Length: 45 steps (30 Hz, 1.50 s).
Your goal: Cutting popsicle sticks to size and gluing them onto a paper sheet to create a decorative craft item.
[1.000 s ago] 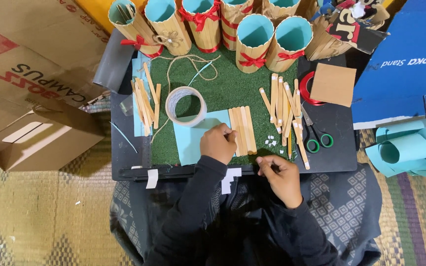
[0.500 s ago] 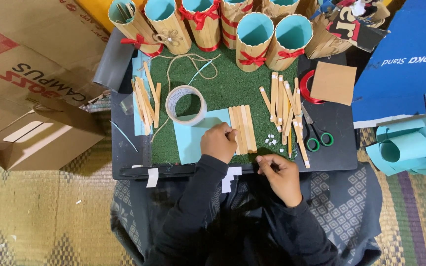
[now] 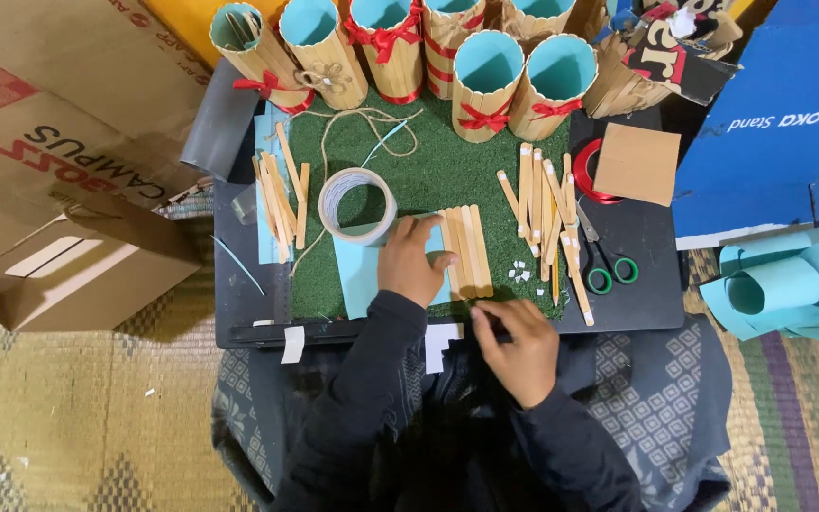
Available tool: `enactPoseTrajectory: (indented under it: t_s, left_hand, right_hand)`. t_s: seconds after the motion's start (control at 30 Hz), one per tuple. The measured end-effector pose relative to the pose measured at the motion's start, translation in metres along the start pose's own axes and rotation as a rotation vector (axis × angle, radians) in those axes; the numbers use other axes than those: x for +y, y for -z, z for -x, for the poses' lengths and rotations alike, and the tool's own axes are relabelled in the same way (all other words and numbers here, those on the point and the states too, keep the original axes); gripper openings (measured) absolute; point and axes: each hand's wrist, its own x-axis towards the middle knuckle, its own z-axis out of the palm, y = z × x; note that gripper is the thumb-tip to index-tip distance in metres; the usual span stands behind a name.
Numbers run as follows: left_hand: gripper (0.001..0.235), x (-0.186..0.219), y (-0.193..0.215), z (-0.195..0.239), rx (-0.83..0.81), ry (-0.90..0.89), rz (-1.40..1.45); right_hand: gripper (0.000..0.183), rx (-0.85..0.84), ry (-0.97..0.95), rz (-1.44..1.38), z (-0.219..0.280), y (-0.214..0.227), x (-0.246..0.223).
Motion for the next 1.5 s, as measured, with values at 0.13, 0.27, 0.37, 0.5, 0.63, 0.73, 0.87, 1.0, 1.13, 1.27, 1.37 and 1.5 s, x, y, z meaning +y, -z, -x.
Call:
enactPoseTrajectory:
  t_s: [0.13, 0.27, 0.37, 0.5, 0.63, 0.73, 0.87, 1.0, 1.13, 1.27, 1.37, 1.5]
  left_hand:
    - [0.059, -0.001, 0.007, 0.003, -0.047, -0.018, -0.027]
    - [0.055, -0.008, 0.000, 0.007, -0.021, -0.104, -0.121]
    - [0.057, -0.020, -0.012, 0.006, 0.007, -0.168, -0.231]
    - [0.063, -0.022, -0.021, 0.007, -0.049, -0.172, -0.340]
    - [0.064, -0.011, -0.011, 0.006, -0.106, -0.174, -0.354]
    - [0.061, -0.008, -0.008, 0.008, -0.146, -0.178, -0.388]
    - [0.062, -0.002, -0.006, 0.006, -0.173, -0.180, -0.416]
    - [0.068, 0.002, -0.008, 0.013, 0.074, -0.213, -0.378]
    - [0.068, 0.000, -0.006, 0.011, 0.068, -0.218, -0.326]
    - [0.069, 0.000, -0.003, 0.010, 0.072, -0.221, -0.261]
    - [0.066, -0.005, -0.002, 0.011, 0.147, -0.229, -0.187]
    - [0.061, -0.006, -0.005, 0.014, 0.239, -0.247, -0.106]
  right_hand:
    - [0.008, -0.033, 0.133, 0.068, -0.013, -0.007, -0.018]
    - [0.014, -0.118, 0.170, 0.170, -0.016, -0.015, -0.025]
    - [0.019, -0.142, 0.181, 0.225, -0.012, -0.025, -0.018]
    - [0.024, -0.149, 0.195, 0.307, -0.004, -0.036, -0.015]
    - [0.022, -0.141, 0.196, 0.378, -0.008, -0.042, -0.020]
    - [0.023, -0.145, 0.174, 0.455, -0.007, -0.050, -0.018]
    - [0.022, -0.163, 0.216, 0.539, -0.008, -0.049, -0.023]
    - [0.040, -0.263, 0.111, 0.533, -0.003, -0.034, -0.040]
    - [0.038, -0.290, 0.107, 0.638, 0.000, -0.032, -0.051]
    - [0.016, -0.283, 0.053, 0.629, -0.015, -0.039, -0.063]
    - [0.011, -0.277, 0.072, 0.692, -0.021, -0.048, -0.069]
    - [0.024, -0.294, 0.042, 0.668, -0.015, -0.053, -0.084]
